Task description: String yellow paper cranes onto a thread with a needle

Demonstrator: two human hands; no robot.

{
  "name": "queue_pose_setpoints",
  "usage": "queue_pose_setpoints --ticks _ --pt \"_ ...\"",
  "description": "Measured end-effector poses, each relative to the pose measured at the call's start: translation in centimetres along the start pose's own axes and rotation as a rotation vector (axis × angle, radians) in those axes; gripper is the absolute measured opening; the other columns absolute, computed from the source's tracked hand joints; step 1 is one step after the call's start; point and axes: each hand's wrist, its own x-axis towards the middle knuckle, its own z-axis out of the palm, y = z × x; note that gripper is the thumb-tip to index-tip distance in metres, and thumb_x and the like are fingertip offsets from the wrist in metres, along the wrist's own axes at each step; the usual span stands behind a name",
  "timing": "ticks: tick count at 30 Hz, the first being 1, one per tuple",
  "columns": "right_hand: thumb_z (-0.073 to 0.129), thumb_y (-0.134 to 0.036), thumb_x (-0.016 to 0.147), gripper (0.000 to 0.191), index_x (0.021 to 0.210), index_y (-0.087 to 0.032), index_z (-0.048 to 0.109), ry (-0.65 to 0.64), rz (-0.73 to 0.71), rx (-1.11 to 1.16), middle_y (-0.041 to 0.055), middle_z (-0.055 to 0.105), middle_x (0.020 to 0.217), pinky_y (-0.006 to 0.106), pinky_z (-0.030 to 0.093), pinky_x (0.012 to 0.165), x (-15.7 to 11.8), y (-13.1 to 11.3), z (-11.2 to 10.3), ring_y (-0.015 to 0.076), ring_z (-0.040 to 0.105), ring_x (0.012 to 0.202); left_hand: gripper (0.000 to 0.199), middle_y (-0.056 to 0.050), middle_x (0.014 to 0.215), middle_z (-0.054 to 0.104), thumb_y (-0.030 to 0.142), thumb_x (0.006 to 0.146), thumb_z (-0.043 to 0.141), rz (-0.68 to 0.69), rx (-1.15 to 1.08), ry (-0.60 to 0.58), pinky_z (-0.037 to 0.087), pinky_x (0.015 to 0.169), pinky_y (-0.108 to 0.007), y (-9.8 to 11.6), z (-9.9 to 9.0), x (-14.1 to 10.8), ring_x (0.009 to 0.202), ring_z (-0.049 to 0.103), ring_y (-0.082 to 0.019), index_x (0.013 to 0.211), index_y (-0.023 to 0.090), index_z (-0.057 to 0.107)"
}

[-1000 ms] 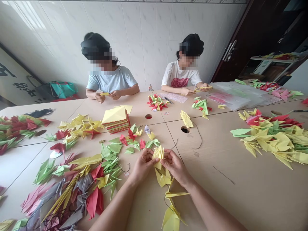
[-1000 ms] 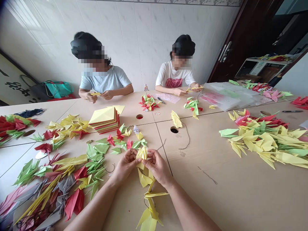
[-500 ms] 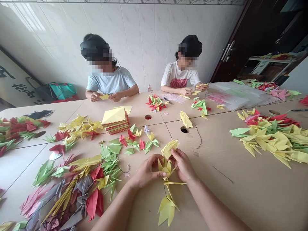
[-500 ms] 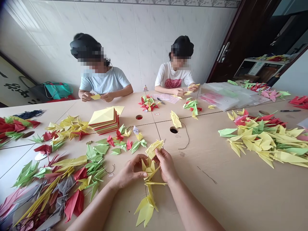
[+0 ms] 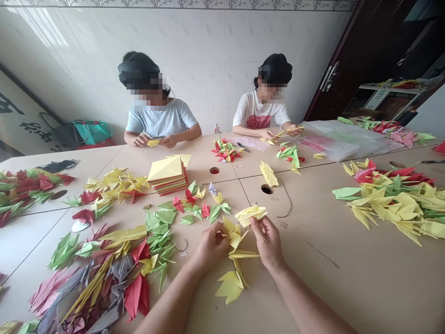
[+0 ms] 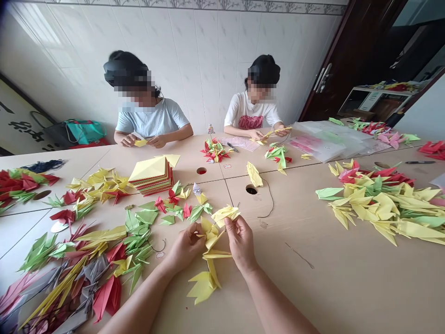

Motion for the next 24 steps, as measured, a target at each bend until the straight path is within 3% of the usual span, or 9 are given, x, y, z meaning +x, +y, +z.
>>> queue_pose_setpoints --ticks 7,15,24 --pt "0.066 -0.037 0.081 0.018 0.090 -0.021 0.064 -0.093 -0.027 -0.018 0.0047 0.071 0.084 0.031 0.054 0.068 -0.6 -0.5 0.5 0.0181 0.064 0.069 0.020 -0.004 0.094 0.064 0.030 0.091 0.056 -0.002 0.155 0.131 0.054 0.062 -0.029 -0.6 0.1 -0.1 0.072 0.062 -0.013 0.103 0.014 0.060" --pt "0.065 -0.040 0.081 0.019 0.092 -0.024 0.064 -0.139 -0.007 -0.041 0.0067 0.072 0.094 0.036 0.054 0.079 -1.1 -1.0 0.7 0.0228 0.068 0.082 0.016 -0.002 0.086 0.063 0.029 0.091 0.056 0.099 0.234 0.117 0.052 0.059 -0.026 0.1 0.1 -0.2 0.066 0.059 -0.011 0.091 0.014 0.061" --pt "0.063 -0.040 0.084 0.024 0.101 -0.023 0.064 -0.154 0.038 -0.089 0.0090 0.071 0.099 0.040 0.050 0.088 -1.1 -0.2 0.6 0.0251 0.066 0.091 0.017 -0.002 0.087 0.062 0.031 0.090 0.056 0.092 0.197 0.223 0.051 0.062 -0.029 -0.2 -0.2 0.0 0.069 0.059 -0.012 0.092 0.014 0.061"
